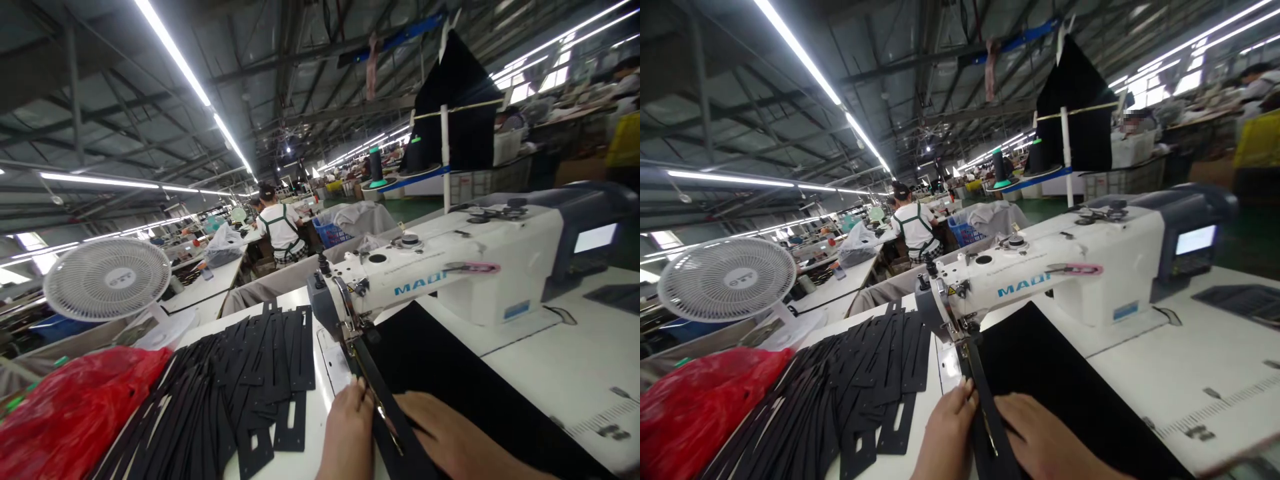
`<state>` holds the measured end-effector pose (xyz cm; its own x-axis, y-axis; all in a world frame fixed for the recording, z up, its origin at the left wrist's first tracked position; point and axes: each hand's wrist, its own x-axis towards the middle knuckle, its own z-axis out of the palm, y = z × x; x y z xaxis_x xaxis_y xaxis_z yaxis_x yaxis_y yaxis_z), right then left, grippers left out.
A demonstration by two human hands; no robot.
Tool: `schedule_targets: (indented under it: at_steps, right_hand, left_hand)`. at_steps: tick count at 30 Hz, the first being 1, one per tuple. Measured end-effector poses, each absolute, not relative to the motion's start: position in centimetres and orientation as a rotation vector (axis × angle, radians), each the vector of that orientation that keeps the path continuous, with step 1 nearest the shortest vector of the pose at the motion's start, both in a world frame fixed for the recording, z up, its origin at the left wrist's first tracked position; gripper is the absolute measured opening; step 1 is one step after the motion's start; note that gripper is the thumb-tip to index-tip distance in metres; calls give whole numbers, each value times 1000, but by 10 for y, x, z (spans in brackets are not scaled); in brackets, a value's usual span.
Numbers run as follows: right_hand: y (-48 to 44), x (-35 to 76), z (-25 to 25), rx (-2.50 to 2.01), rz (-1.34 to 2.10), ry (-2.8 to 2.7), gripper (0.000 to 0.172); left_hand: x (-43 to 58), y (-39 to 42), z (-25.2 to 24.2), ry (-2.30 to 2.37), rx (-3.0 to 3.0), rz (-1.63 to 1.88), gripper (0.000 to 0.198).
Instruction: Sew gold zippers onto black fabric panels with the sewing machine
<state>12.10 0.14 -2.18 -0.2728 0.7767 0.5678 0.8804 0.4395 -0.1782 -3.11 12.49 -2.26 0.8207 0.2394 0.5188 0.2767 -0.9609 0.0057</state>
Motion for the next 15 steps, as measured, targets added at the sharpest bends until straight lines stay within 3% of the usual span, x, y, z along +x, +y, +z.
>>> schedule_targets:
  at_steps: [4,8,15]
  right_hand:
    - [-13,101,-47,-1364,-545,-2008,39]
    - [-12,90,-44,-1231,-857,-1909,43]
    - [-18,90,-57,-1368,-824,-2009,37]
  left_hand:
    - [-39,119,-28,-363,-2904,-844,41]
    - [-35,117,-26,-327,-2891,-926,40]
    - [-30,118,-25,-247,-2850,-967,34]
